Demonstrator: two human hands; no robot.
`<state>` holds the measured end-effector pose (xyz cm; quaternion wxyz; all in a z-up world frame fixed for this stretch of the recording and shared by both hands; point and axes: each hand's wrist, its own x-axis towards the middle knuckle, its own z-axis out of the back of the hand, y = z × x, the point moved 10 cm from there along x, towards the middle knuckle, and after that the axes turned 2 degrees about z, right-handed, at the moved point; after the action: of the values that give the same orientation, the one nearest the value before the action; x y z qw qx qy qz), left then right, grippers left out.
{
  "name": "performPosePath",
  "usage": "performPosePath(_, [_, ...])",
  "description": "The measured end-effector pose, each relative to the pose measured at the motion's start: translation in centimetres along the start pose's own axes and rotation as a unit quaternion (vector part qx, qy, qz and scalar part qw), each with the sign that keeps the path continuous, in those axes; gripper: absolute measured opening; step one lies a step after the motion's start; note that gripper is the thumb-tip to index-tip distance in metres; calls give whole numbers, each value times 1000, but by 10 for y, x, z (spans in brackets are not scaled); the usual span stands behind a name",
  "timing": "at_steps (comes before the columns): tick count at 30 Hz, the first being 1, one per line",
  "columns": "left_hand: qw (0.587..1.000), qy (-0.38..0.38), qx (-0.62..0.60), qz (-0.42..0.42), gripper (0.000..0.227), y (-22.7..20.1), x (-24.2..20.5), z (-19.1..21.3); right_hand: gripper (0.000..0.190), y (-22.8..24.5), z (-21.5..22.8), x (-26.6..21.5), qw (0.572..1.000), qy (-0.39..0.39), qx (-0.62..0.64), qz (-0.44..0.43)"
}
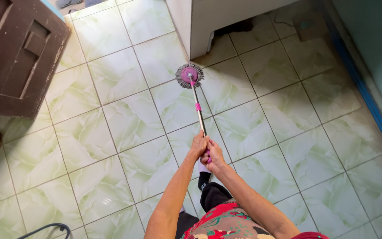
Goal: Mopping the tiled floor in a water storage and filtration room.
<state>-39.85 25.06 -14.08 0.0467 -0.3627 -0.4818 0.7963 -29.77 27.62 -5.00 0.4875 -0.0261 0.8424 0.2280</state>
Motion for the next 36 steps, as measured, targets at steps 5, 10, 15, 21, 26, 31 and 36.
performPosePath(5, [996, 60, -12, 71, 64, -3, -102, 7, 11, -53, 27, -59, 998, -50, 40, -4])
performPosePath(10, [993, 108, -11, 51, 60, 13, -176, 12, 13, -109, 37, -129, 991, -103, 87, -12])
performPosePath(15, [980, 193, 8, 55, 48, 33, -236, 14, 15, -160, 39, -173, 983, -104, 150, -21])
performPosePath(21, [979, 198, 19, 54, 40, 20, -230, 12, 16, -160, 47, -150, 984, -108, 141, 0])
performPosePath(26, [976, 196, 5, 95, 39, -8, -194, 9, 7, -120, 33, -139, 978, -136, 158, -2])
performPosePath(31, [976, 205, 32, 62, 31, -35, -150, -16, 9, -76, 39, -107, 978, -126, 168, 9])
performPosePath(36, [979, 187, 83, -13, 29, -52, -63, -69, 17, 2, 44, -78, 978, -116, 172, 22])
